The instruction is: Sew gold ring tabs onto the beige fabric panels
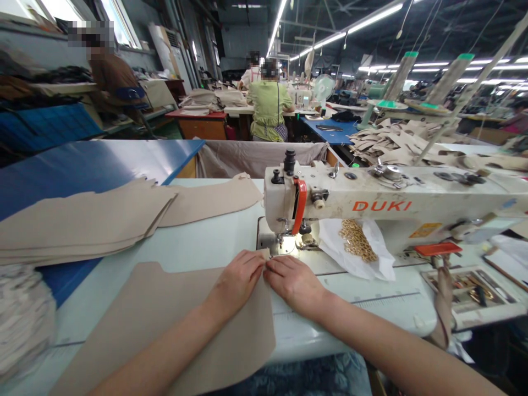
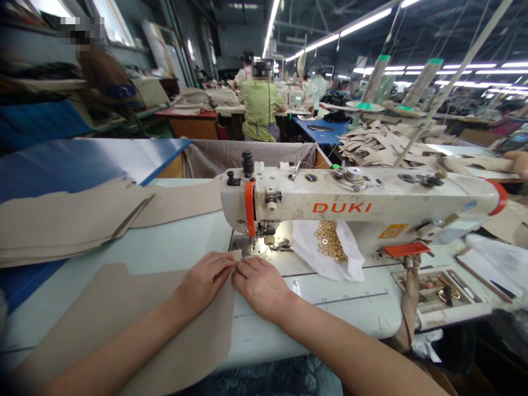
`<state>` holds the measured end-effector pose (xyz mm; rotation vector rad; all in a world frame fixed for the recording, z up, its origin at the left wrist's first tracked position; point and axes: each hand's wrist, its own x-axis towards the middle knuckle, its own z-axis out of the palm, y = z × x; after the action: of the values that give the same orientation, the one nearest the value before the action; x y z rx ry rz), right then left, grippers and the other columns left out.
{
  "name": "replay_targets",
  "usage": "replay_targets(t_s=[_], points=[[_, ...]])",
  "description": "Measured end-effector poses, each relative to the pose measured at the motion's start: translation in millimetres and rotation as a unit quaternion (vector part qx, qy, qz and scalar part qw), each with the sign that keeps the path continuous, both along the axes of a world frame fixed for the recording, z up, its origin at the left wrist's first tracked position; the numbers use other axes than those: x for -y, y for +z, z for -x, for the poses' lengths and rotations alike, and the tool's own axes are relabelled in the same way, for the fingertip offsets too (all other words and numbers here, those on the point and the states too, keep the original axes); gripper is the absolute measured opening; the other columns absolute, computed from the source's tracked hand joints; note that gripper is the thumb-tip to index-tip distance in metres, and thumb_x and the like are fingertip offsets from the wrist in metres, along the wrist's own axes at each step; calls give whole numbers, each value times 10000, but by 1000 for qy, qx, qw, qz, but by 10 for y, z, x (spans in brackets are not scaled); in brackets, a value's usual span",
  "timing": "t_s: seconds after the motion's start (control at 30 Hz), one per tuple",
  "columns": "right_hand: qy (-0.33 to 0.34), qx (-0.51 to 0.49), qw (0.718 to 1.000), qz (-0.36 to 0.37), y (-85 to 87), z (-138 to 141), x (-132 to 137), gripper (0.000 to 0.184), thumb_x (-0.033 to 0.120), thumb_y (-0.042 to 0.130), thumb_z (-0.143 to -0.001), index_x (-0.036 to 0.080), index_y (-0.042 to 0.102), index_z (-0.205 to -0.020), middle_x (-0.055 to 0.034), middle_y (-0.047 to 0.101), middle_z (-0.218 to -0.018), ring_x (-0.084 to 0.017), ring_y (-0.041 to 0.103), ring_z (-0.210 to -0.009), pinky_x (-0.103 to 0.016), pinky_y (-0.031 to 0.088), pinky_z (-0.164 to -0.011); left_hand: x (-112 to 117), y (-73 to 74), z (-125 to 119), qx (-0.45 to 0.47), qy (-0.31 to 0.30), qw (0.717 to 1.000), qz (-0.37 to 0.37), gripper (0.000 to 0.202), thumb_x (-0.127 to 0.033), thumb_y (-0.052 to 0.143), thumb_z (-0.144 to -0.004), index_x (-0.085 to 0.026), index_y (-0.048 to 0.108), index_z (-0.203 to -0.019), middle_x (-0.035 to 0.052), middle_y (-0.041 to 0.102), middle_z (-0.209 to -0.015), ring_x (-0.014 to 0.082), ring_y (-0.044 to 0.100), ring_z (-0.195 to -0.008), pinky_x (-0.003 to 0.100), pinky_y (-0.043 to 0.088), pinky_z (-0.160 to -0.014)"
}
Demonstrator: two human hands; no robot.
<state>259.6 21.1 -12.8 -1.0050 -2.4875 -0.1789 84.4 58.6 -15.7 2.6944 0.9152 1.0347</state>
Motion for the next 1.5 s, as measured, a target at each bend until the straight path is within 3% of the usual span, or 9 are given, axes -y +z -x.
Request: replay_targets(t_s=[0.33,0.63,0.87,1.07,1.3,1.5], points=[[7,45,999,20,23,-9,-23,83,171,556,-887,112,613,-900,-82,626,-950,-212,531,-913,-336,443,-852,13,-21,23,2,-5,1000,2,221,-145,418,-913,-148,637,-880,78,675,-880,188,603,-832,343,544,-754],[-34,52,997,36,50,-245,-79,84,195,551,-897,132,607,-901,-72,635,-955,-205,532,-912,-326,443,-814,-147,-25,-267,2,-29,1000,-6,219,-165,396,-928,-157,613,-897,62,671,-870,182,598,-824,334,538,-761],[-57,48,997,29,44,-320,-178,101,171,530,-905,119,609,-941,-91,647,-1017,-219,557,-917,-326,456,-673,-284,-15,-358,-12,-21,999,24,219,-173,405,-922,-168,623,-909,55,681,-891,185,609,-860,352,539,-791],[-60,27,997,33,14,-331,-219,158,141,468,-925,122,624,-935,-116,651,-1010,-217,572,-842,-339,464,-700,-342,-36,-357,-6,-14,1000,8,243,-199,394,-934,-162,633,-910,64,687,-900,187,616,-863,350,544,-790],[-57,10,996,68,17,-326,-269,150,124,481,-910,108,626,-943,-125,640,-1035,-237,561,-952,-342,469,-786,-402,-32,-363,-12,-11,1000,-15,268,-204,387,-940,-150,643,-880,70,696,-883,184,625,-847,328,547,-780],[-73,19,995,69,9,-316,-277,182,136,452,-922,116,631,-947,-125,637,-1035,-238,574,-898,-345,472,-743,-411,-20,-370,-12,-3,1000,-3,259,-205,394,-933,-162,647,-896,63,700,-883,186,624,-841,330,546,-768]])
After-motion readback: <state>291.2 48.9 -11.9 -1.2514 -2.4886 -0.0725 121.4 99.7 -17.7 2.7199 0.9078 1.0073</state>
